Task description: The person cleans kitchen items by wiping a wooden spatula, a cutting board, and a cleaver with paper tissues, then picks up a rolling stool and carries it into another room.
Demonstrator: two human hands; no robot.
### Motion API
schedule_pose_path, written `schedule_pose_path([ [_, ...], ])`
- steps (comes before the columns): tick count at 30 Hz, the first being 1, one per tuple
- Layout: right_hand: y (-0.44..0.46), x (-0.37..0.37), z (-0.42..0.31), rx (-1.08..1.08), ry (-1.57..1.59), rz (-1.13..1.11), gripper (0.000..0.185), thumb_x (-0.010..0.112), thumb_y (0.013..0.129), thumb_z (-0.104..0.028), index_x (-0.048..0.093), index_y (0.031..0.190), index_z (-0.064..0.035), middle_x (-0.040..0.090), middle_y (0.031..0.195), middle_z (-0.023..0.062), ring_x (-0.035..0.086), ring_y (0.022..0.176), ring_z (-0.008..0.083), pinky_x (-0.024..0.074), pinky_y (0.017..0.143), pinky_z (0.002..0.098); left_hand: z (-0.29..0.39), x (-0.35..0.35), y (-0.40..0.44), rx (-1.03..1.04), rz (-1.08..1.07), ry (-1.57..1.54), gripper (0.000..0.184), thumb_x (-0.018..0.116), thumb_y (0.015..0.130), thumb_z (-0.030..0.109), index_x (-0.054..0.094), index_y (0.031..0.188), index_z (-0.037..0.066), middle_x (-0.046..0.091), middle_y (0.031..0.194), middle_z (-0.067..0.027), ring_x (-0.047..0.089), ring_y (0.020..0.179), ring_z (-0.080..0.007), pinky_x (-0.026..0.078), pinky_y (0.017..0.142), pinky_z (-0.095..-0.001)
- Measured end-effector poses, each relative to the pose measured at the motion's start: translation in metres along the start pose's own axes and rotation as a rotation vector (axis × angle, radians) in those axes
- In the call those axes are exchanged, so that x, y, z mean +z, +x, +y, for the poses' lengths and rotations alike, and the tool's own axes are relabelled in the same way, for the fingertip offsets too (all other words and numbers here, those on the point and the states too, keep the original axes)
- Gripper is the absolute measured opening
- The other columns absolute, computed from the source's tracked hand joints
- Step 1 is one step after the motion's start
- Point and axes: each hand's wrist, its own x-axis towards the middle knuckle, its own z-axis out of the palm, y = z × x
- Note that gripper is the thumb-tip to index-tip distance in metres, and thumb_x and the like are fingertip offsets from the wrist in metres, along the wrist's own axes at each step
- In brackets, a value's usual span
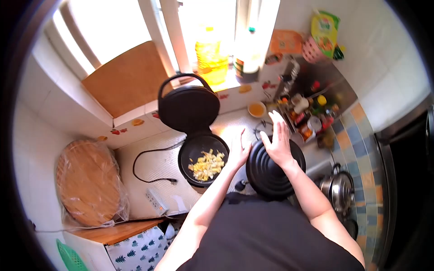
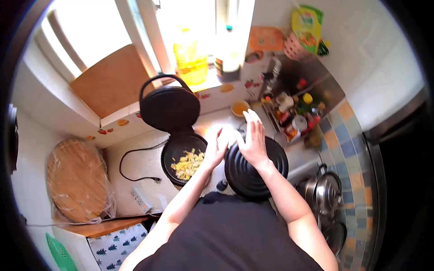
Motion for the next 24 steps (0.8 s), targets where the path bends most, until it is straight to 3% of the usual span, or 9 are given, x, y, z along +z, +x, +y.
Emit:
schedule_pose_path([
  [1,0.027,0.0,-0.016,-0.094,0.01,-0.02,0.066,0.064,0.083,-0.016,0.035,0.139,-0.0017,0.038,0.141,0.0202,0.033,0.134,0.0344,0.0249,0.111,0.0442,0.018,-0.021,0.014,0.007,0.05,-0.095,0.061,0.063,0.083,0.012,0.039,0.138,0.003,0.045,0.135,-0.0203,0.041,0.129,-0.0354,0.032,0.11,-0.0423],
  [4,0.11,0.015,-0.053,-0.387,0.009,-0.02,0.059,0.058,0.085,-0.016,0.038,0.138,0.0,0.041,0.141,0.0189,0.034,0.136,0.0321,0.0239,0.113,0.0426,0.057,-0.09,0.071,0.166,0.217,-0.085,0.057,0.061,0.082,0.007,0.042,0.135,0.002,0.047,0.13,-0.0205,0.045,0.126,-0.035,0.035,0.108,-0.0394],
  [7,0.195,0.037,-0.088,-0.602,-0.133,0.015,0.057,0.053,0.084,-0.014,0.04,0.137,0.0026,0.039,0.143,0.0186,0.031,0.138,0.0314,0.0217,0.115,0.0418,0.074,-0.148,0.134,0.251,0.381,0.053,0.054,0.056,0.079,-0.001,0.045,0.132,-0.002,0.051,0.128,-0.0187,0.049,0.122,-0.0284,0.036,0.107,-0.0362],
  [9,0.252,0.063,-0.099,-0.682,-0.244,0.0,0.058,0.049,0.083,-0.013,0.039,0.138,0.0033,0.037,0.146,0.0191,0.028,0.141,0.0301,0.0187,0.117,0.041,0.078,-0.181,0.179,0.261,0.417,0.089,0.055,0.053,0.08,0.001,0.043,0.134,-0.004,0.048,0.133,-0.0229,0.046,0.127,-0.0332,0.034,0.109,-0.0372],
  [11,0.301,0.089,-0.113,-0.726,-0.395,-0.024,0.06,0.049,0.085,-0.014,0.037,0.141,0.0014,0.033,0.15,0.0153,0.023,0.143,0.0249,0.0137,0.119,0.0385,0.08,-0.205,0.223,0.232,0.45,0.14,0.058,0.05,0.082,0.003,0.038,0.138,-0.006,0.04,0.142,-0.0268,0.037,0.133,-0.038,0.029,0.112,-0.038],
  [15,0.366,0.123,-0.131,-0.706,-0.594,-0.15,0.057,0.042,0.089,-0.009,0.032,0.145,-0.0018,0.026,0.155,0.0103,0.018,0.145,0.0203,0.0109,0.12,0.0357,0.05,-0.238,0.292,0.155,0.413,0.327,0.073,0.045,0.077,-0.001,0.021,0.146,-0.005,0.028,0.148,-0.0275,0.027,0.139,-0.0366,0.022,0.116,-0.0366],
  [18,0.392,0.135,-0.142,-0.716,-0.746,-0.105,0.055,0.041,0.09,-0.011,0.033,0.145,-0.0033,0.027,0.155,0.0073,0.018,0.145,0.0188,0.0113,0.12,0.035,0.055,-0.258,0.304,0.041,0.374,0.287,0.068,0.045,0.082,0.0,0.021,0.145,-0.007,0.026,0.15,-0.0271,0.022,0.142,-0.0355,0.019,0.117,-0.0376],
  [24,0.427,0.161,-0.152,-0.727,-0.752,-0.03,0.051,0.042,0.092,-0.015,0.039,0.142,-0.0053,0.032,0.151,0.0036,0.019,0.144,0.0155,0.0119,0.12,0.0336,0.038,-0.271,0.328,0.086,0.312,0.258,0.074,0.042,0.078,-0.007,0.017,0.148,-0.003,0.024,0.151,-0.0271,0.021,0.143,-0.0343,0.019,0.117,-0.0362],
])
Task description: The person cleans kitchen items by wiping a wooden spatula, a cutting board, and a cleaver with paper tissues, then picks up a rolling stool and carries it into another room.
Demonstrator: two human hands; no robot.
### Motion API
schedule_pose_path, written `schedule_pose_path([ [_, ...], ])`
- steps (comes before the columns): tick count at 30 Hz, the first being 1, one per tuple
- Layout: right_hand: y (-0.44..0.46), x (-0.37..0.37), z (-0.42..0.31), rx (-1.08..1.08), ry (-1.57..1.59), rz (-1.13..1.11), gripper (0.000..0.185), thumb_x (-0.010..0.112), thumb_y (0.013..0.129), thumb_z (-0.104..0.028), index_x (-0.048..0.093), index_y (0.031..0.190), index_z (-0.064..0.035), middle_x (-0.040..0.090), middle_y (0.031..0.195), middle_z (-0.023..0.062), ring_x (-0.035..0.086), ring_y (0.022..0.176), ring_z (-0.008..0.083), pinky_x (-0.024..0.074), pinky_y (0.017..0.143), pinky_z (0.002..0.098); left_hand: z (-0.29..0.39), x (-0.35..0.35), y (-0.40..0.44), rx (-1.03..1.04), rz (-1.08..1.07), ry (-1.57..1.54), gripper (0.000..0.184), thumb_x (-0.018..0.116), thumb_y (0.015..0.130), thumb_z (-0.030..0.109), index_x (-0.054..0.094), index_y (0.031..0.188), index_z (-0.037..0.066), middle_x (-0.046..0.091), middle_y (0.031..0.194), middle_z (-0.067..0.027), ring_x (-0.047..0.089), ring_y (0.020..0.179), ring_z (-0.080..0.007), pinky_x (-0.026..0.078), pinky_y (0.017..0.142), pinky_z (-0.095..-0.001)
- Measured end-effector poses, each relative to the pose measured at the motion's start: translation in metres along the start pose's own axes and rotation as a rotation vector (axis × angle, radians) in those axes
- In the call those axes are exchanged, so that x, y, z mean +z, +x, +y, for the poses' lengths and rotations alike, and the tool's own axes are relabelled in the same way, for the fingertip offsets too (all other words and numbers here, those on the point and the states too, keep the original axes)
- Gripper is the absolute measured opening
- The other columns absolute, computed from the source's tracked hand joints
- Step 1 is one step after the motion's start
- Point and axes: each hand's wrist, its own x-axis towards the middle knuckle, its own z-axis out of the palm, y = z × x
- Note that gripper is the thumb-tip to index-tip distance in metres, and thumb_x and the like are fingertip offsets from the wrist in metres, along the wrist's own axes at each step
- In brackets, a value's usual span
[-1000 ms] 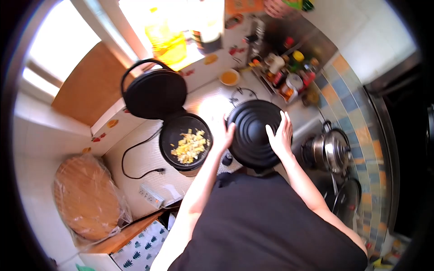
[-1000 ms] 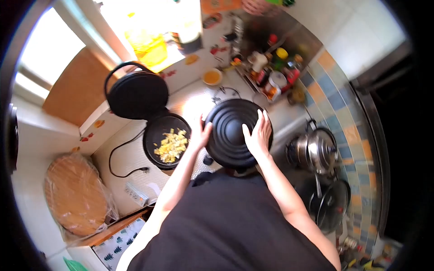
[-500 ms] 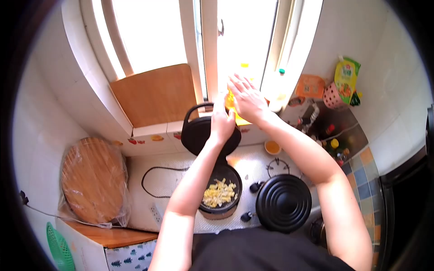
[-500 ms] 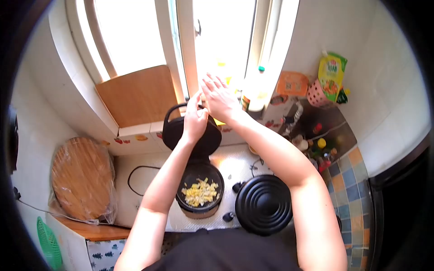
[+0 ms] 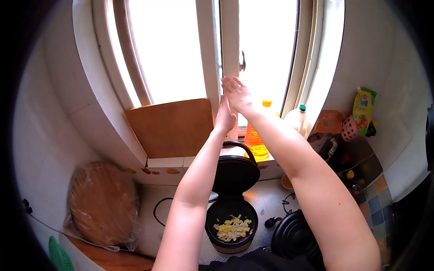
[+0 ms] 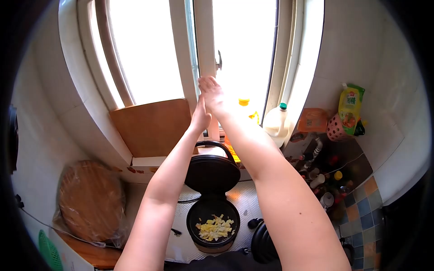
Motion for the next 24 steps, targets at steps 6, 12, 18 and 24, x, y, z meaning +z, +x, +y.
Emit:
schedule_pose_path([
  [6,0.002,-0.009,0.006,-0.072,-0.359,-0.158,0.058,0.048,0.092,-0.023,0.032,0.147,-0.0128,0.021,0.157,-0.001,0.011,0.146,0.0222,0.0037,0.12,0.0409,0.019,-0.009,-0.003,-0.072,-0.099,-0.174,0.08,0.038,0.073,-0.011,0.013,0.149,-0.003,0.024,0.151,-0.0275,0.022,0.142,-0.035,0.019,0.116,-0.0335],
  [12,-0.014,-0.011,0.022,-0.043,-0.38,-0.224,0.066,0.052,0.089,-0.021,0.025,0.15,-0.0164,0.016,0.158,-0.0018,0.006,0.147,0.021,-0.001,0.12,0.0411,-0.004,0.018,0.0,-0.003,-0.129,-0.179,0.083,0.039,0.069,-0.012,0.014,0.149,-0.003,0.029,0.149,-0.0277,0.023,0.143,-0.033,0.019,0.116,-0.0333],
  [18,-0.041,-0.034,0.043,0.093,-0.288,-0.35,0.055,0.031,0.096,-0.023,0.027,0.15,-0.0185,0.016,0.158,-0.0055,0.004,0.147,0.0132,-0.0047,0.12,0.04,0.021,0.026,-0.008,-0.037,-0.183,-0.197,0.077,0.042,0.074,-0.009,0.019,0.147,-0.006,0.027,0.149,-0.0286,0.023,0.142,-0.0328,0.019,0.116,-0.0328],
  [24,-0.06,-0.037,0.062,0.272,-0.047,-0.405,0.057,0.03,0.096,-0.031,0.026,0.15,-0.0138,0.017,0.158,-0.0019,0.004,0.147,0.0141,-0.0014,0.12,0.037,0.036,0.025,-0.022,0.087,-0.164,-0.177,0.074,0.041,0.074,-0.007,0.022,0.145,-0.007,0.031,0.146,-0.0309,0.028,0.14,-0.0369,0.021,0.116,-0.0352],
])
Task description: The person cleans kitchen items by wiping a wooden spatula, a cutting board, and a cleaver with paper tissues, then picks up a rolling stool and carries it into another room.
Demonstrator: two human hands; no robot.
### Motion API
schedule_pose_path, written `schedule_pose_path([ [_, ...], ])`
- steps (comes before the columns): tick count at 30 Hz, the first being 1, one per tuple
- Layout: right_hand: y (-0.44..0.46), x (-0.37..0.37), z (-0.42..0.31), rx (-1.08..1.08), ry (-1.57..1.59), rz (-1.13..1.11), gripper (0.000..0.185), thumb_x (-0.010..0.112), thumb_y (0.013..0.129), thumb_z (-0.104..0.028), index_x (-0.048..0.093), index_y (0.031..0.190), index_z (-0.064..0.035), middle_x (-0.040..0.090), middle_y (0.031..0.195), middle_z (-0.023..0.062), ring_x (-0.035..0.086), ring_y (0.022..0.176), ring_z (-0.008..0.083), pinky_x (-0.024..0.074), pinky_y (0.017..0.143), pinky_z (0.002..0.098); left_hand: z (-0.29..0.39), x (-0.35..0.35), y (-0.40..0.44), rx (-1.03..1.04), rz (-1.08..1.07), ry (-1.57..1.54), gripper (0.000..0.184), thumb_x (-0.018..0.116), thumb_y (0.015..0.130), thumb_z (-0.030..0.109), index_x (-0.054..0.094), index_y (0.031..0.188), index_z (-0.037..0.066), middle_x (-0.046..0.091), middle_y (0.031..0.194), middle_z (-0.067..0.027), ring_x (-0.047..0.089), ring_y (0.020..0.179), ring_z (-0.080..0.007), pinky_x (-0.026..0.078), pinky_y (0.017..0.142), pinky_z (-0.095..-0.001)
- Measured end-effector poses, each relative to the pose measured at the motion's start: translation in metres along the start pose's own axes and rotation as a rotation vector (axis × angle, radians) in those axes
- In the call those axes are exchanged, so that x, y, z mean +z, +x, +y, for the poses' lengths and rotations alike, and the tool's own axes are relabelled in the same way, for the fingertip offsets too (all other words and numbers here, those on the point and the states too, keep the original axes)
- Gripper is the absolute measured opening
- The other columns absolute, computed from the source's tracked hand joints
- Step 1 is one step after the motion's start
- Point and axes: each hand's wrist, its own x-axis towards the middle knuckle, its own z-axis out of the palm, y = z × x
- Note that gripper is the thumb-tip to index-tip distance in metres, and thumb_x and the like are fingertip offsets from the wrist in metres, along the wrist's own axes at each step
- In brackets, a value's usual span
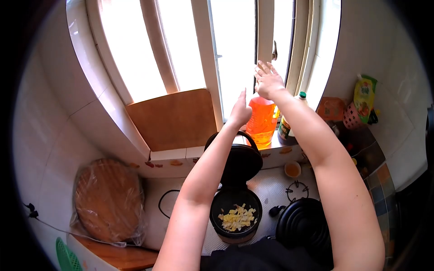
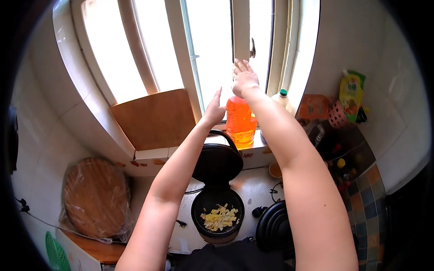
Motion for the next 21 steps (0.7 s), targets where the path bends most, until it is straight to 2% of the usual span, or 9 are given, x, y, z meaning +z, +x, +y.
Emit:
schedule_pose_path([
  [4,-0.036,0.023,0.014,-0.115,0.225,0.279,0.057,0.034,0.094,-0.027,0.029,0.148,-0.0095,0.02,0.157,0.0033,0.009,0.147,0.0197,0.0048,0.12,0.0385,0.027,0.002,-0.022,0.032,0.014,-0.065,0.072,0.047,0.076,-0.005,0.025,0.145,-0.006,0.032,0.147,-0.0295,0.028,0.141,-0.0341,0.02,0.116,-0.0345],
  [5,-0.056,0.022,0.012,-0.099,0.329,0.312,0.057,0.038,0.094,-0.025,0.029,0.148,-0.0097,0.022,0.157,0.0053,0.012,0.146,0.0218,0.0085,0.12,0.0397,0.035,0.004,-0.03,0.055,0.012,-0.054,0.071,0.046,0.077,-0.005,0.026,0.145,-0.005,0.033,0.146,-0.0297,0.029,0.14,-0.0345,0.022,0.115,-0.0348],
  [8,-0.133,0.024,0.007,-0.101,0.575,0.426,0.056,0.042,0.093,-0.024,0.031,0.147,-0.0107,0.025,0.156,0.0062,0.014,0.146,0.022,0.0104,0.119,0.04,0.062,0.01,-0.06,-0.013,-0.026,-0.138,0.071,0.045,0.077,-0.007,0.026,0.145,-0.005,0.035,0.145,-0.028,0.032,0.138,-0.0332,0.024,0.114,-0.0339],
  [10,-0.191,0.032,0.008,-0.055,0.703,0.487,0.054,0.049,0.092,-0.022,0.037,0.143,-0.0092,0.032,0.152,0.01,0.02,0.144,0.0256,0.0124,0.119,0.0408,0.042,0.037,-0.075,0.103,0.012,-0.228,0.07,0.045,0.079,-0.009,0.026,0.146,-0.004,0.04,0.144,-0.0214,0.037,0.136,-0.0271,0.027,0.112,-0.0329],
  [14,-0.32,0.042,0.017,0.139,1.03,0.453,0.049,0.052,0.09,-0.015,0.045,0.137,-0.0047,0.044,0.143,0.014,0.029,0.14,0.0294,0.0199,0.116,0.0404,0.093,0.052,-0.147,0.044,-0.147,-0.265,0.068,0.051,0.082,-0.006,0.029,0.146,0.0,0.037,0.147,-0.0181,0.034,0.137,-0.0244,0.026,0.112,-0.0319],
  [15,-0.353,0.052,0.018,0.209,1.095,0.422,0.048,0.053,0.09,-0.015,0.047,0.136,-0.0047,0.044,0.143,0.014,0.031,0.14,0.0294,0.0222,0.115,0.0401,0.091,0.067,-0.166,0.122,-0.128,-0.243,0.064,0.053,0.083,-0.001,0.033,0.143,-0.001,0.044,0.141,-0.0237,0.043,0.131,-0.0332,0.033,0.108,-0.0353],
  [18,-0.448,0.082,0.015,0.403,1.192,0.338,0.043,0.053,0.09,-0.011,0.05,0.133,-0.0047,0.049,0.139,0.0139,0.037,0.136,0.0299,0.0297,0.111,0.0393,0.105,0.099,-0.229,0.014,-0.309,-0.261,0.067,0.054,0.084,0.002,0.029,0.146,0.003,0.038,0.146,-0.0211,0.036,0.137,-0.0299,0.029,0.111,-0.0357],
  [20,-0.511,0.104,0.009,0.534,1.209,0.234,0.043,0.053,0.091,-0.01,0.05,0.133,-0.004,0.049,0.139,0.014,0.037,0.136,0.0298,0.0299,0.111,0.0387,0.101,0.125,-0.271,-0.07,-0.398,-0.304,0.068,0.056,0.085,0.005,0.029,0.147,0.005,0.036,0.147,-0.0195,0.033,0.139,-0.0301,0.027,0.113,-0.038],
  [21,-0.542,0.116,0.004,0.595,1.213,0.193,0.044,0.053,0.091,-0.009,0.05,0.134,-0.0033,0.048,0.14,0.0139,0.037,0.137,0.0284,0.0286,0.112,0.038,0.098,0.137,-0.292,-0.154,-0.444,-0.344,0.069,0.056,0.085,0.003,0.028,0.148,0.007,0.033,0.15,-0.0168,0.028,0.141,-0.0266,0.023,0.114,-0.0386],
])
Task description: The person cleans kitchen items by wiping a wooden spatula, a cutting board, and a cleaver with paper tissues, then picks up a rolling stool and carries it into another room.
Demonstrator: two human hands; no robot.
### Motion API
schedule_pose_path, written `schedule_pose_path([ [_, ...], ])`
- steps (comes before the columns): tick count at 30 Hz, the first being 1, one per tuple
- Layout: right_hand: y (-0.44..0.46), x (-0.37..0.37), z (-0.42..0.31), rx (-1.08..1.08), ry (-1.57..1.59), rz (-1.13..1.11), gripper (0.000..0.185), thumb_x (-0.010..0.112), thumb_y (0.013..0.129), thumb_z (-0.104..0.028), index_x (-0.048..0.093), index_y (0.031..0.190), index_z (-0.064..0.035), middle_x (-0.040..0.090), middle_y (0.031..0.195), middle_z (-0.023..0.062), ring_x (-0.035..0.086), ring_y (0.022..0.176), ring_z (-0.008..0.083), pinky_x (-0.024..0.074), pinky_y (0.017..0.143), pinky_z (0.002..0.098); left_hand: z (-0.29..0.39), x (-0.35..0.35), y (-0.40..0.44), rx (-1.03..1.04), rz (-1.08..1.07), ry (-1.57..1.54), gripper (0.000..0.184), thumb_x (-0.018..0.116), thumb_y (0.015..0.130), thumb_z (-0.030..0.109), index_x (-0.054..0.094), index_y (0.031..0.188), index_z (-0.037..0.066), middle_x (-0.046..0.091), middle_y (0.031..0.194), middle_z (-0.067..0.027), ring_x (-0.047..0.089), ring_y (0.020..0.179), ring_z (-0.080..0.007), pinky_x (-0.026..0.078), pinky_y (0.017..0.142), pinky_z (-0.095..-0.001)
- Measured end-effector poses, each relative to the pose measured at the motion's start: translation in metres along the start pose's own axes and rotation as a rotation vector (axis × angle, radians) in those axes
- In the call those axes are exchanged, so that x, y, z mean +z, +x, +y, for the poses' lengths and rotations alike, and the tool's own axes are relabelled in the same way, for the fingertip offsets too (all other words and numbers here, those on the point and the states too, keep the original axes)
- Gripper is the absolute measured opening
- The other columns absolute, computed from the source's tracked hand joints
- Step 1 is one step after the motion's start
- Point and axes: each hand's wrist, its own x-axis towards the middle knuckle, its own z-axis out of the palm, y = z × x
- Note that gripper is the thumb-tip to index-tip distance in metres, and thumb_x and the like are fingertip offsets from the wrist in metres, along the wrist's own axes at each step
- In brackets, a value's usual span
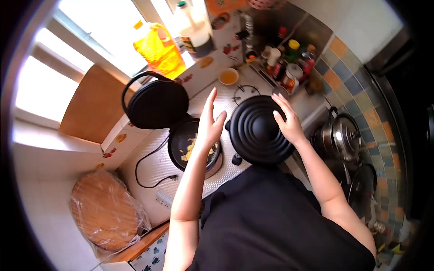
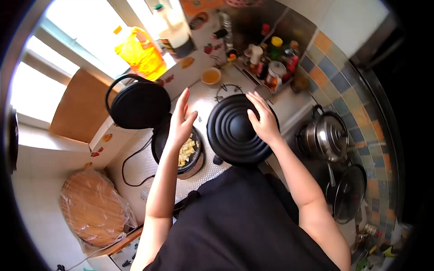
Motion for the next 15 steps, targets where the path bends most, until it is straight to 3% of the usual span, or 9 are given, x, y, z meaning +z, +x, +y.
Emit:
schedule_pose_path([
  [3,-0.07,-0.011,0.041,0.173,-0.059,0.062,0.044,0.055,0.09,-0.008,0.049,0.134,-0.002,0.048,0.14,0.0149,0.039,0.135,0.0277,0.0289,0.112,0.0376,-0.054,0.041,-0.034,-0.125,-0.015,0.06,0.069,0.059,0.087,0.005,0.028,0.148,0.008,0.03,0.152,-0.0145,0.026,0.142,-0.0239,0.02,0.115,-0.0392],
  [5,-0.11,-0.009,0.067,0.299,-0.071,0.132,0.049,0.059,0.091,-0.014,0.045,0.136,-0.0022,0.046,0.141,0.0159,0.04,0.134,0.0281,0.0297,0.111,0.0371,-0.081,0.061,-0.054,-0.194,0.051,0.069,0.067,0.063,0.086,0.016,0.033,0.145,0.004,0.034,0.148,-0.0211,0.03,0.14,-0.032,0.026,0.113,-0.0397],
  [6,-0.126,-0.007,0.077,0.406,0.014,0.155,0.059,0.064,0.089,-0.022,0.04,0.139,-0.0021,0.042,0.141,0.0211,0.04,0.132,0.0339,0.0303,0.11,0.04,-0.097,0.07,-0.061,-0.244,0.097,0.011,0.067,0.064,0.086,0.016,0.034,0.144,0.002,0.036,0.147,-0.0218,0.032,0.138,-0.0319,0.026,0.113,-0.0395],
  [7,-0.142,0.0,0.093,0.524,0.016,0.162,0.067,0.066,0.089,-0.027,0.034,0.141,0.0004,0.044,0.137,0.0217,0.041,0.131,0.0312,0.0317,0.109,0.0392,-0.131,0.077,-0.068,-0.283,0.126,-0.018,0.069,0.065,0.087,0.019,0.031,0.145,0.001,0.039,0.144,-0.0214,0.037,0.134,-0.029,0.03,0.111,-0.0372],
  [9,-0.158,0.02,0.11,0.718,0.559,0.306,0.071,0.068,0.089,-0.03,0.031,0.141,0.002,0.046,0.135,0.019,0.042,0.128,0.0257,0.0338,0.107,0.0372,-0.113,0.087,-0.072,-0.502,0.19,-0.334,0.073,0.066,0.089,0.025,0.027,0.146,0.0,0.042,0.141,-0.0201,0.044,0.128,-0.0254,0.033,0.108,-0.0342],
  [10,-0.156,0.018,0.111,0.684,0.701,0.228,0.07,0.069,0.089,-0.031,0.033,0.139,0.0023,0.048,0.132,0.0157,0.045,0.123,0.0209,0.0355,0.105,0.0353,-0.113,0.085,-0.071,-0.587,0.165,-0.397,0.078,0.067,0.089,0.031,0.025,0.146,0.001,0.046,0.137,-0.0183,0.048,0.123,-0.0216,0.037,0.104,-0.0318],
  [13,-0.151,0.018,0.097,0.785,0.913,0.209,0.061,0.07,0.088,-0.029,0.041,0.132,0.0008,0.055,0.124,0.0118,0.052,0.114,0.0184,0.0397,0.1,0.0326,-0.122,0.088,-0.068,-0.691,0.174,-0.532,0.067,0.069,0.087,0.035,0.042,0.135,-0.001,0.058,0.122,-0.0144,0.056,0.11,-0.0207,0.043,0.097,-0.0313],
  [14,-0.145,0.012,0.085,0.806,0.973,0.176,0.059,0.071,0.087,-0.029,0.043,0.13,0.0003,0.057,0.121,0.0109,0.054,0.111,0.0175,0.0423,0.097,0.0314,-0.114,0.091,-0.066,-0.733,0.192,-0.564,0.051,0.064,0.091,0.033,0.05,0.126,-0.001,0.063,0.113,-0.0098,0.062,0.1,-0.0189,0.049,0.088,-0.0311],
  [15,-0.143,0.014,0.086,0.816,1.057,0.187,0.059,0.072,0.086,-0.028,0.044,0.13,-0.0001,0.057,0.121,0.0105,0.056,0.109,0.0179,0.0441,0.096,0.0321,-0.115,0.092,-0.065,-0.776,0.19,-0.619,0.051,0.064,0.091,0.034,0.051,0.125,-0.001,0.064,0.112,-0.0107,0.063,0.099,-0.0202,0.05,0.089,-0.0323],
])
